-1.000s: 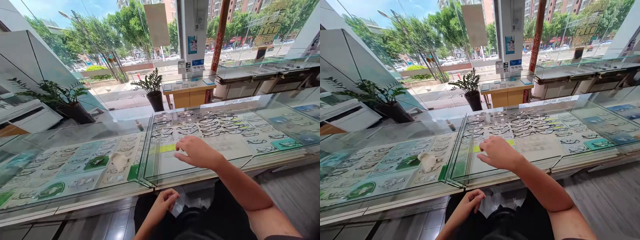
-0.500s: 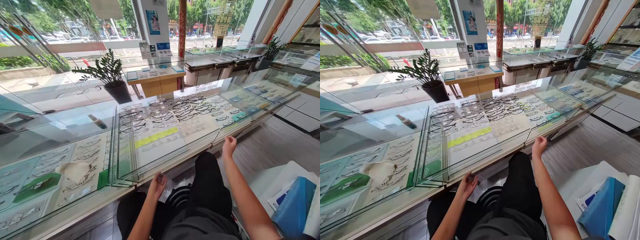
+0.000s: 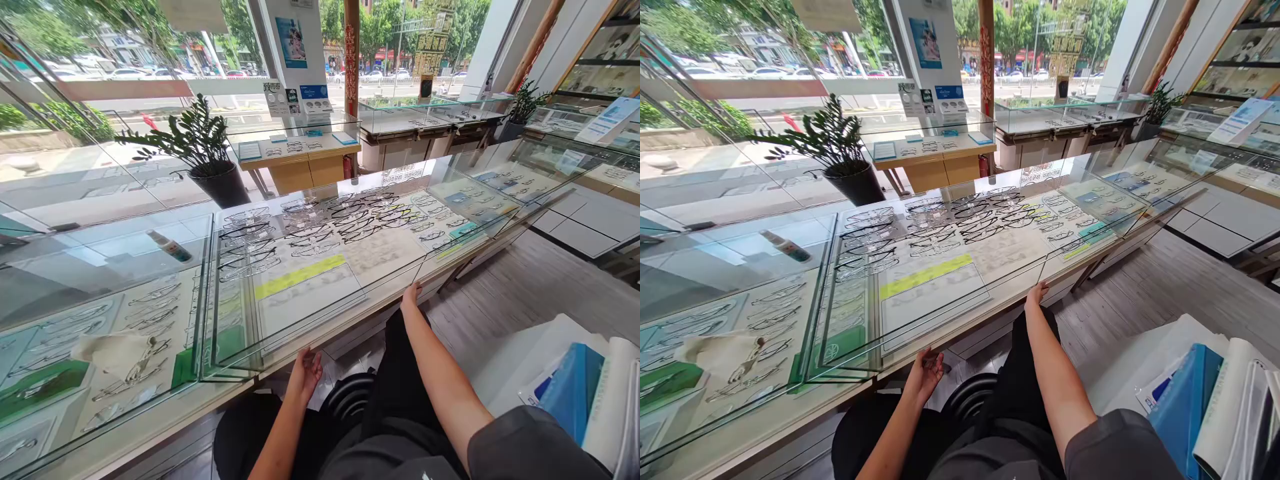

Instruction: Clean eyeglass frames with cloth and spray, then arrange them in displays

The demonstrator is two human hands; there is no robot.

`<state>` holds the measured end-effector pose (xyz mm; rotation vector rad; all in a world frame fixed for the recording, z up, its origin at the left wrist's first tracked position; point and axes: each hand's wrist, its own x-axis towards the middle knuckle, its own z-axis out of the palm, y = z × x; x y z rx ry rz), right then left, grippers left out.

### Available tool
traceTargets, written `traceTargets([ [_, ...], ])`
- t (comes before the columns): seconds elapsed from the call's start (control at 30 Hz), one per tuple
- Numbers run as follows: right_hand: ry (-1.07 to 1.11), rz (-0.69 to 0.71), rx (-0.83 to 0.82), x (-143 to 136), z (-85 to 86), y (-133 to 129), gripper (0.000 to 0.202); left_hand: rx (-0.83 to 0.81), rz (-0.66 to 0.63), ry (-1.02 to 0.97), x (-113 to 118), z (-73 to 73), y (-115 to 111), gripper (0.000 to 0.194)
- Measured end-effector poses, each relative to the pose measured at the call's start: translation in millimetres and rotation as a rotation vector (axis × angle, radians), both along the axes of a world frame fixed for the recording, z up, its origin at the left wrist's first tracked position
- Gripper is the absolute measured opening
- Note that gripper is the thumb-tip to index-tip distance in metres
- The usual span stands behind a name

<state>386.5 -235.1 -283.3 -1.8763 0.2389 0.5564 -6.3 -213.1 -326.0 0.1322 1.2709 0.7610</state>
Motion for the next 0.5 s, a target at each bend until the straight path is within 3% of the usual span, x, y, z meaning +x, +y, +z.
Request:
traceTargets([
  [0.27,0.041,-0.181,-0.146,1,-19.5,11,0.043,0.016,-0.050,0.057,1,2.9,0,0.022],
  [0.5,0.030,-0.209,-0.146,2,-25.6,9,0.044,0.029,-0.073,0.096,4,10.5,-6,0.028],
])
